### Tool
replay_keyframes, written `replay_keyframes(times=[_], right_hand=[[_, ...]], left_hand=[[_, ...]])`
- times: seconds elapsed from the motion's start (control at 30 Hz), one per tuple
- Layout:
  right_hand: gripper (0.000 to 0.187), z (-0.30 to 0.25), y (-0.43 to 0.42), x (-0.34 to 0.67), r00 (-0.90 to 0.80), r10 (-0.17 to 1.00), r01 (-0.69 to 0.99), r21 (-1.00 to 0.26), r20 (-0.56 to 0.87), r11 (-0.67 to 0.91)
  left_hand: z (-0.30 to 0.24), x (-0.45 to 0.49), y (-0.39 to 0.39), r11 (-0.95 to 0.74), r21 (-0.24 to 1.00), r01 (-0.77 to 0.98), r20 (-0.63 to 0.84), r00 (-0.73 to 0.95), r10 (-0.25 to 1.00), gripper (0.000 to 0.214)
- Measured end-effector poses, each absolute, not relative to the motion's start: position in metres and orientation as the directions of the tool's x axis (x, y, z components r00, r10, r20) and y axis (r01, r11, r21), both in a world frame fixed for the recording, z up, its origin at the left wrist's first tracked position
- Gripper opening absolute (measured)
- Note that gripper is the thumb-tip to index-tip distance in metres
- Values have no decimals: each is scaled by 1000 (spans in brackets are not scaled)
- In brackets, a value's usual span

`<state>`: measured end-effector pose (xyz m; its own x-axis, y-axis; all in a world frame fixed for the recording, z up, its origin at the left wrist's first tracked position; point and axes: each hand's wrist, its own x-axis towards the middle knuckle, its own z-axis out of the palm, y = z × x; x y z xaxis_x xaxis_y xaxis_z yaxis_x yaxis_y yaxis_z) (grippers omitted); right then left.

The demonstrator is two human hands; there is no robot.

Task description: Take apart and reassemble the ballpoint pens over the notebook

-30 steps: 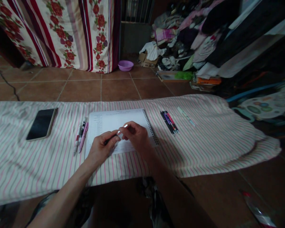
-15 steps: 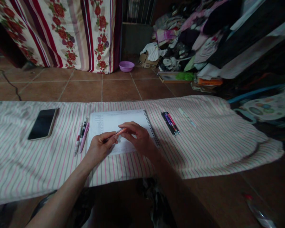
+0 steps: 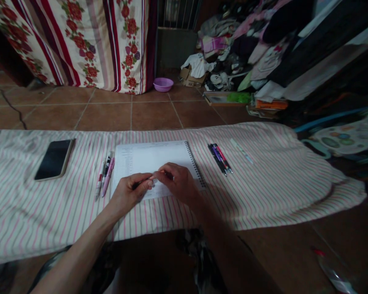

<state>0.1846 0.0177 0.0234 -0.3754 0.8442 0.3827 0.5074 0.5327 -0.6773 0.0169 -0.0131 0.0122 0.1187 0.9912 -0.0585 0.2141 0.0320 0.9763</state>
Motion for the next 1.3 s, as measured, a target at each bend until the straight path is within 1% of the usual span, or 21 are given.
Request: replay_keyframes(times=[0.07,0.13,0.17,0.23,0.3,0.37,0.43,0.53,0.63,0.77,0.87,0.9,0.97,1.0,1.1,1.17,1.3], right_hand=[[25,21,18,184,-347,867,486,-722,357,492],[19,19,18,184,-345,886,396,-808,309,436],[20,19,18,185,-359,885,342,-841,296,420],[25,19,19,186,-395,862,257,-862,318,436],[18,19,21,187,-416,834,233,-844,362,483],[10,20,21,187,-418,830,247,-834,368,494],[8,22,21,187,-431,832,294,-818,349,495],[10,24,20,186,-460,817,365,-765,347,530],[15,23,19,184,-447,813,418,-717,373,558],[21,18,16,180,-397,842,487,-694,365,530],[17,14,14,180,-379,865,455,-748,329,484],[19,13,14,180,-374,873,411,-787,314,459],[30,14,13,181,-405,861,325,-832,307,450],[27,14,13,181,-428,842,297,-828,329,475],[11,17,15,182,-460,783,278,-770,418,574],[8,19,16,183,-457,774,301,-742,438,599],[8,22,15,183,-470,783,379,-708,408,596]], left_hand=[[10,16,-12,48,977,208,-74,120,990,32],[9,14,-11,102,978,183,-123,105,987,34],[9,13,-11,131,978,165,-149,100,984,34],[11,11,-10,170,976,138,-186,116,976,34],[14,11,-10,179,974,137,-199,145,969,33],[16,12,-10,173,973,154,-199,171,965,32],[16,13,-12,154,973,169,-186,189,964,31],[15,14,-14,122,974,192,-162,209,964,30],[13,14,-16,116,977,177,-150,194,970,33],[12,13,-15,97,979,182,-129,174,976,33],[11,13,-13,102,976,193,-136,172,976,30],[10,12,-12,110,975,191,-144,174,974,30],[9,11,-11,123,975,187,-158,181,971,31],[8,11,-11,129,974,185,-164,189,968,31],[7,10,-11,138,974,180,-178,225,958,31],[8,10,-12,130,974,186,-173,240,955,30],[13,11,-14,91,966,243,-146,220,964,29]])
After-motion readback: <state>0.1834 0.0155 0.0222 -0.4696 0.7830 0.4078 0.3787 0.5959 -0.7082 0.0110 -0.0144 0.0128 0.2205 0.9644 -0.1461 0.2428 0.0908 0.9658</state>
